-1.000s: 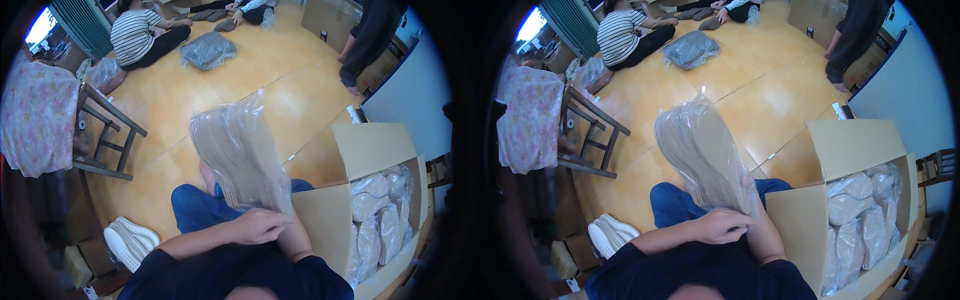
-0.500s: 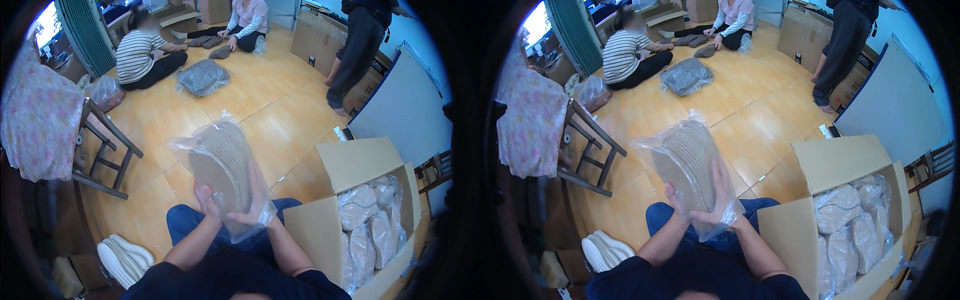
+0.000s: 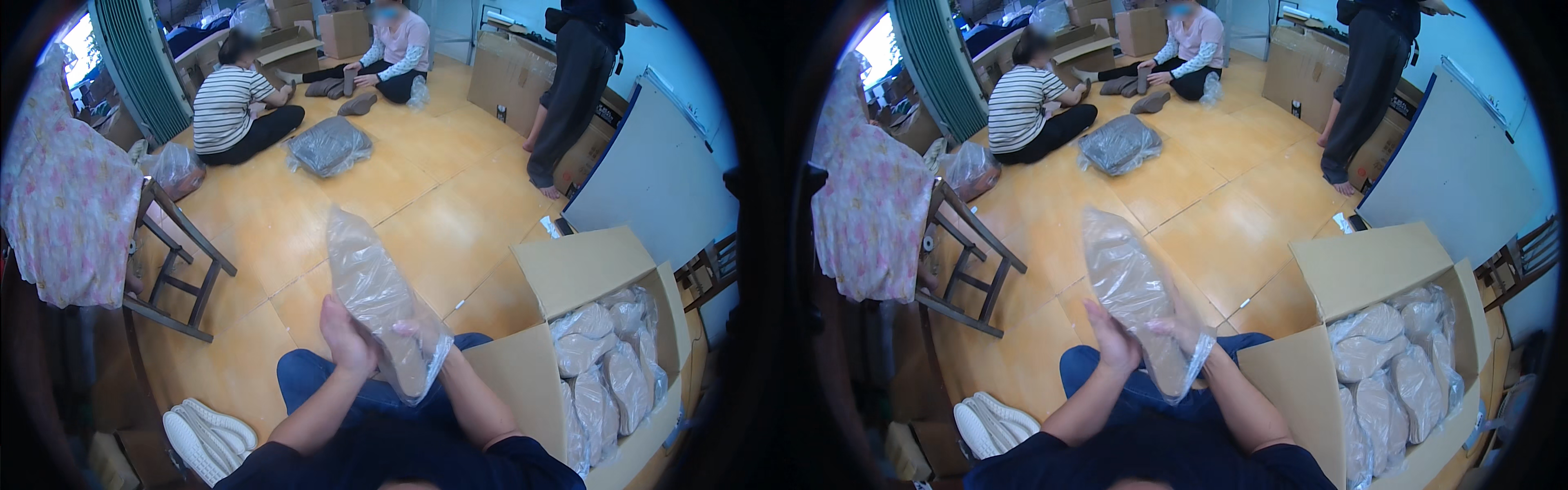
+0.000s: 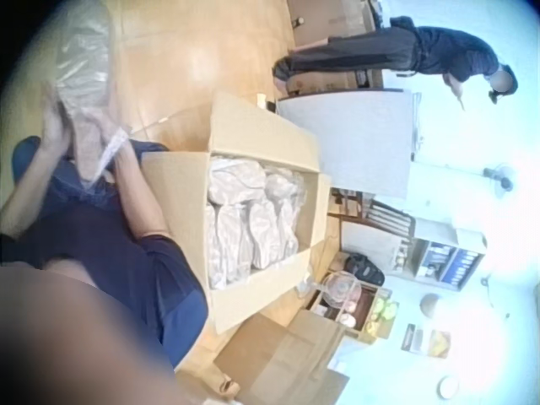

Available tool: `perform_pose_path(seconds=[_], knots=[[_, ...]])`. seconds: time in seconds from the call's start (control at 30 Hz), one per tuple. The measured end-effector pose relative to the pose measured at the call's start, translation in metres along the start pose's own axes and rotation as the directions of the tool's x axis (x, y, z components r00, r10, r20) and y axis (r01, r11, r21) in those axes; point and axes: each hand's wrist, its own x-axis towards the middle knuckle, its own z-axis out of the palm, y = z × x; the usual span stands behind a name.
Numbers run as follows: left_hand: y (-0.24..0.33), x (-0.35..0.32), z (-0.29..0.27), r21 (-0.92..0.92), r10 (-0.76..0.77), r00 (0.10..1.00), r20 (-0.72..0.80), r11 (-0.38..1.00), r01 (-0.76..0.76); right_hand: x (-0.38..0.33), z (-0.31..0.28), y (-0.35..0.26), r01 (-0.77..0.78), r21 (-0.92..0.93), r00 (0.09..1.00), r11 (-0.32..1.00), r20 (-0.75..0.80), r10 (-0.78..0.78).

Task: The person sits on the floor and repeatedly takes stacks of slipper soles, places them into plastic bags, and puts the packaged items into a cardboard box. The person also unpacks some items to inspect them before repacking.

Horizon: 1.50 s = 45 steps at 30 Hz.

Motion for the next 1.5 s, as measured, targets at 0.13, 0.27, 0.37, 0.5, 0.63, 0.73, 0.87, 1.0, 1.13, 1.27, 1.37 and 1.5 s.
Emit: perform_pose_path(seconds=[0.13, 0.27, 0.37, 0.5, 0.63, 0.73, 0.87, 1.0, 1.13, 1.27, 1.37, 1.5], knots=[[0.032, 0.048, -0.021, -0.03, -0.408, 0.899, -0.162, 0.912, 0.408, -0.026, -0.011, 0.016, -0.347, 0.503, 0.925, 0.792, 0.046, 0.376], [0.034, 0.087, -0.066, 0.324, -0.61, 0.792, -0.041, 0.742, 0.588, -0.036, -0.004, 0.033, -0.365, 0.503, 0.925, 0.783, 0.101, 0.366], [0.028, 0.116, -0.092, 0.135, -0.431, 0.901, -0.058, 0.891, 0.434, -0.033, -0.002, 0.035, -0.408, 0.608, 0.9, 0.681, 0.141, 0.413], [0.068, 0.181, -0.122, -0.211, -0.199, 0.976, 0.09, 0.954, 0.214, -0.036, -0.003, 0.036, -0.41, 0.661, 0.912, 0.628, 0.285, 0.295], [0.147, 0.234, -0.179, -0.224, 0.2, 0.973, 0.117, 0.96, -0.17, -0.052, -0.01, 0.044, -0.366, 0.671, 0.922, 0.645, 0.17, 0.348], [0.167, 0.223, -0.234, -0.082, 0.301, 0.941, -0.153, 0.945, -0.316, -0.061, -0.022, 0.05, -0.231, 0.743, 0.957, 0.628, 0.056, 0.286], [0.144, 0.139, -0.311, 0.069, 0.349, 0.84, -0.416, 0.933, -0.354, -0.061, -0.04, 0.044, 0.007, 0.775, 0.993, 0.632, -0.082, 0.089], [0.1, 0.022, -0.399, 0.114, 0.206, 0.73, -0.652, 0.978, -0.174, -0.066, -0.039, 0.026, 0.098, 0.882, 0.982, 0.46, -0.012, -0.186], [0.057, -0.037, -0.46, -0.025, -0.017, 0.579, -0.815, 1.0, -0.005, -0.073, -0.026, 0.005, 0.249, 0.757, 0.964, 0.605, -0.255, -0.078], [0.029, -0.078, -0.474, 0.093, -0.279, 0.79, -0.547, 0.917, 0.388, -0.07, -0.018, -0.008, 0.256, 0.695, 0.956, 0.672, -0.286, -0.067], [0.022, -0.107, -0.469, 0.272, -0.446, 0.812, -0.376, 0.785, 0.557, -0.069, -0.017, -0.01, 0.254, 0.681, 0.956, 0.686, -0.285, -0.071], [0.026, -0.15, -0.47, 0.364, -0.661, 0.632, -0.405, 0.518, 0.774, -0.071, -0.019, -0.009, 0.253, 0.687, 0.957, 0.681, -0.282, -0.071]])
